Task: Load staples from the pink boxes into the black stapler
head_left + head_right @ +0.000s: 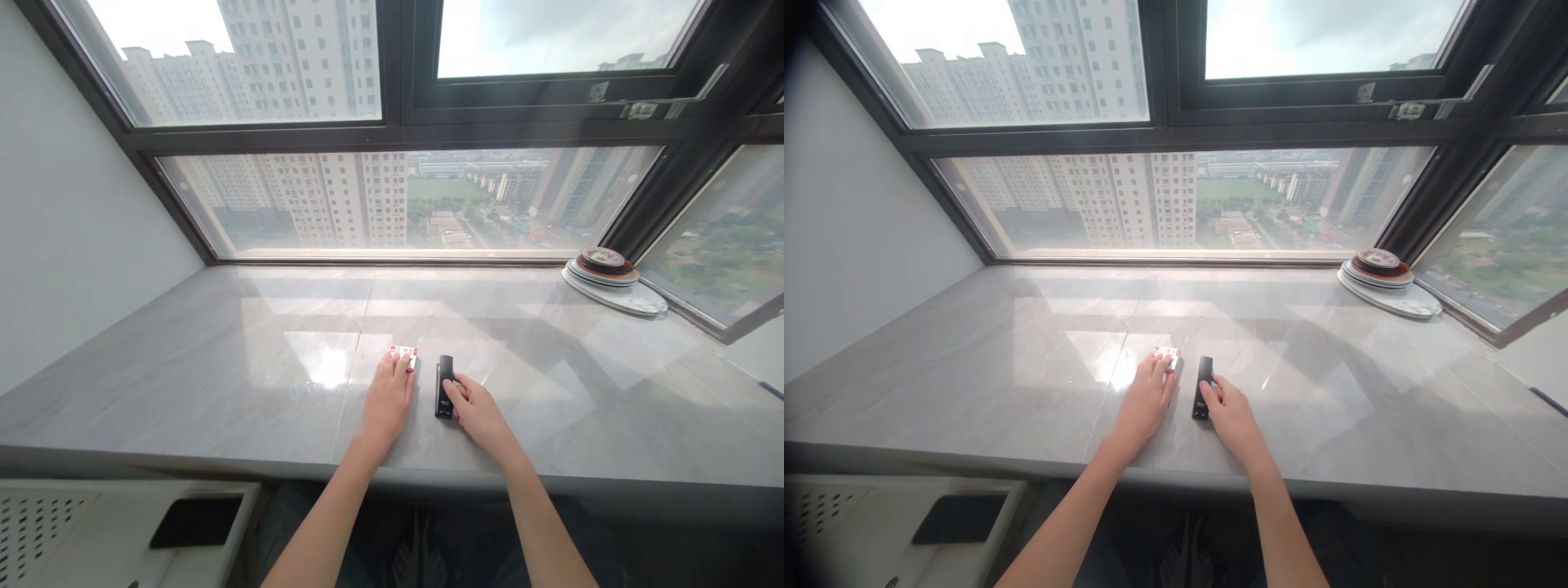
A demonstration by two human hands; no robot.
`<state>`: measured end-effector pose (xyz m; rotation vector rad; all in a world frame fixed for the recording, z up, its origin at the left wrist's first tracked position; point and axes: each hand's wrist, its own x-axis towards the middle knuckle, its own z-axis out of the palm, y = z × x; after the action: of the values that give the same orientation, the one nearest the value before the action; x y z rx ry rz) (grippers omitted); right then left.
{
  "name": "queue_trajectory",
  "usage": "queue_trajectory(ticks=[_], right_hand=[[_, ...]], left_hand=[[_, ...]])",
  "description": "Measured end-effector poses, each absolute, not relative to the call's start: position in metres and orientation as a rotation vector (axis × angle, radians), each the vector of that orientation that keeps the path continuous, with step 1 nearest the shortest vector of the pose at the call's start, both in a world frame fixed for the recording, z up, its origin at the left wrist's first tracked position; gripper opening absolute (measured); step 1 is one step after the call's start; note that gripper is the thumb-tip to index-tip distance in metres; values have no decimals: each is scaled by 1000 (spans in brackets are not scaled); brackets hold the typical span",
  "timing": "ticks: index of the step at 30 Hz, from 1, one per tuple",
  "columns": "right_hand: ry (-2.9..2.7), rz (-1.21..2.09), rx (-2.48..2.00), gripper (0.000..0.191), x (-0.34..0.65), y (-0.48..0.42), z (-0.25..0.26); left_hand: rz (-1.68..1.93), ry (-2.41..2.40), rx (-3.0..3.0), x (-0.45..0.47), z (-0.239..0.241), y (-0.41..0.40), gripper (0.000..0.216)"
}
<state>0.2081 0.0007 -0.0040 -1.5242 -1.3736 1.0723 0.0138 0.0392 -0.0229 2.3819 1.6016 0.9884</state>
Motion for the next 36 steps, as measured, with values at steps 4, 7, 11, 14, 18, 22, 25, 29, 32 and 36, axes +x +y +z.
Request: queue_trajectory(ticks=[4, 7, 11, 14, 18, 22, 25, 29, 32, 36], right_hand=[[-1436, 1296, -1356, 51, 169, -3, -10], [-1483, 1331, -1268, 45, 131, -2, -12], [-1577, 1355, -1183, 38, 79, 8, -10], [-1650, 1322, -1135, 33, 45, 17, -8], [-1707, 1314, -1112, 27, 16, 28, -8], [-1715, 1322, -1106, 26, 8, 33, -12], [-1712, 1308, -1103, 31, 6, 33, -14], [-1683, 1229, -1132, 44, 10, 28, -14], [-1601, 1124, -1209, 59, 35, 24, -13], [-1517, 940, -1329, 55, 112, 21, -17]], left_hand=[[1013, 1669, 2351, -3, -22, 9, 39], [995, 1745, 2321, -31, -22, -2, 38], [1009, 1806, 2319, -84, -22, 2, 36], [1004, 1824, 2320, -122, -23, 9, 36], [1012, 1834, 2293, -155, -25, 17, 37], [1042, 1840, 2275, -163, -25, 19, 38], [1060, 1848, 2260, -161, -24, 19, 37], [1090, 1876, 2204, -161, -19, 18, 37], [1203, 1981, 2115, -160, -10, 8, 37], [1498, 2018, 2014, -126, 5, -14, 33]])
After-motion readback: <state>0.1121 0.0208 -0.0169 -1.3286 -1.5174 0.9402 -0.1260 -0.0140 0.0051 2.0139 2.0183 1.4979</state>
